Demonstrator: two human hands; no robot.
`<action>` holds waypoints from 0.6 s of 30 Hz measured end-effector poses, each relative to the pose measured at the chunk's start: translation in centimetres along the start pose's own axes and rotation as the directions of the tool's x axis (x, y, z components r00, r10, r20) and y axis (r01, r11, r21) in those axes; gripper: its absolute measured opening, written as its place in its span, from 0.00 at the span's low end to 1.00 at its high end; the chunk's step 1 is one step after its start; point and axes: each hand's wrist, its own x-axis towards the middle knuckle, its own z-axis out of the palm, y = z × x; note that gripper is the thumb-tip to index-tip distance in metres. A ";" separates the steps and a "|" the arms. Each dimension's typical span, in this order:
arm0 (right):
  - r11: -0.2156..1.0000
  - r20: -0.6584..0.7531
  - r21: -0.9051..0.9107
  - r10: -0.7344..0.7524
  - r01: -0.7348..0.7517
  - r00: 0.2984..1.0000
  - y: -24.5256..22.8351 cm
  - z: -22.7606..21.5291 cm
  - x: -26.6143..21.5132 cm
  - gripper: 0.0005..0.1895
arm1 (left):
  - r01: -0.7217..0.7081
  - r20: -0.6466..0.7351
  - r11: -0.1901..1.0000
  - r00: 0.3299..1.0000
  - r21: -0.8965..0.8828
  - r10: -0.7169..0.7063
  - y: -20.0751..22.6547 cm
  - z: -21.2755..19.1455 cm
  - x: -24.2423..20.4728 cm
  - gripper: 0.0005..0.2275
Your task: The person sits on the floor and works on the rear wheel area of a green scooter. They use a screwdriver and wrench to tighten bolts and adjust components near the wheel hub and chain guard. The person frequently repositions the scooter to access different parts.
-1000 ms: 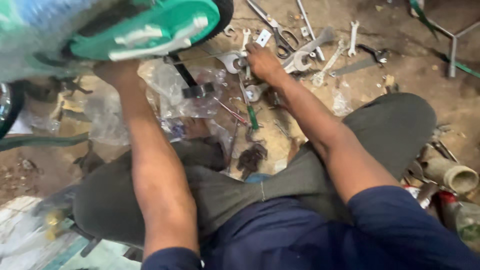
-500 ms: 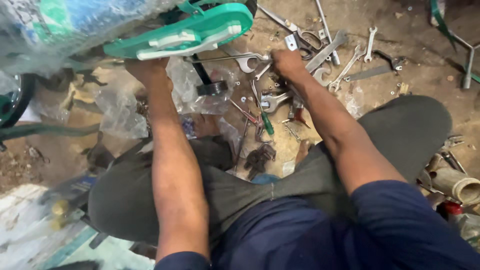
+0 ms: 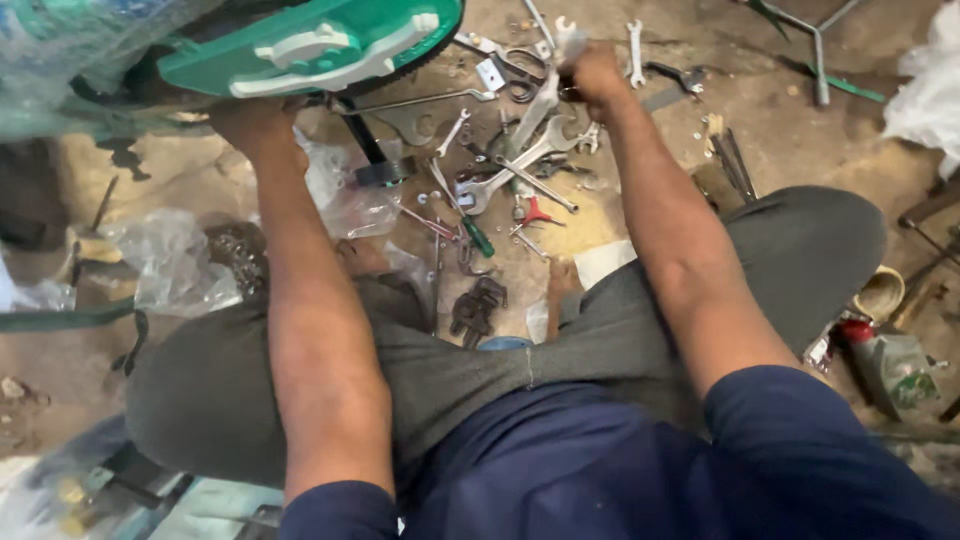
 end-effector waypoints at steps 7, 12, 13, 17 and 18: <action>0.995 -0.437 0.092 0.016 0.027 0.899 -2.0 -13.3 2.7 0.08 | 0.000 -0.014 0.978 1.000 0.208 0.003 -2.6 -0.5 2.3 0.19; 0.985 -0.360 -0.165 -0.104 0.046 0.927 -3.4 -12.2 1.2 0.10 | 0.036 0.096 0.996 0.994 0.082 -0.044 -3.0 -0.7 3.7 0.19; 0.969 -0.293 -0.241 -0.128 0.056 0.947 -3.4 -10.6 0.6 0.11 | 0.108 0.127 0.993 0.987 -0.050 -0.101 -2.5 -1.2 3.9 0.21; 0.888 0.065 -0.441 -0.115 0.132 0.991 -4.4 -2.0 -1.7 0.13 | 0.138 0.139 0.985 0.983 -0.100 -0.123 -2.4 -1.7 3.7 0.22; 0.891 0.113 -0.408 -0.168 0.200 0.979 -5.1 -0.2 -2.3 0.13 | 0.184 0.173 0.966 0.973 -0.178 -0.154 -2.4 -1.6 3.6 0.24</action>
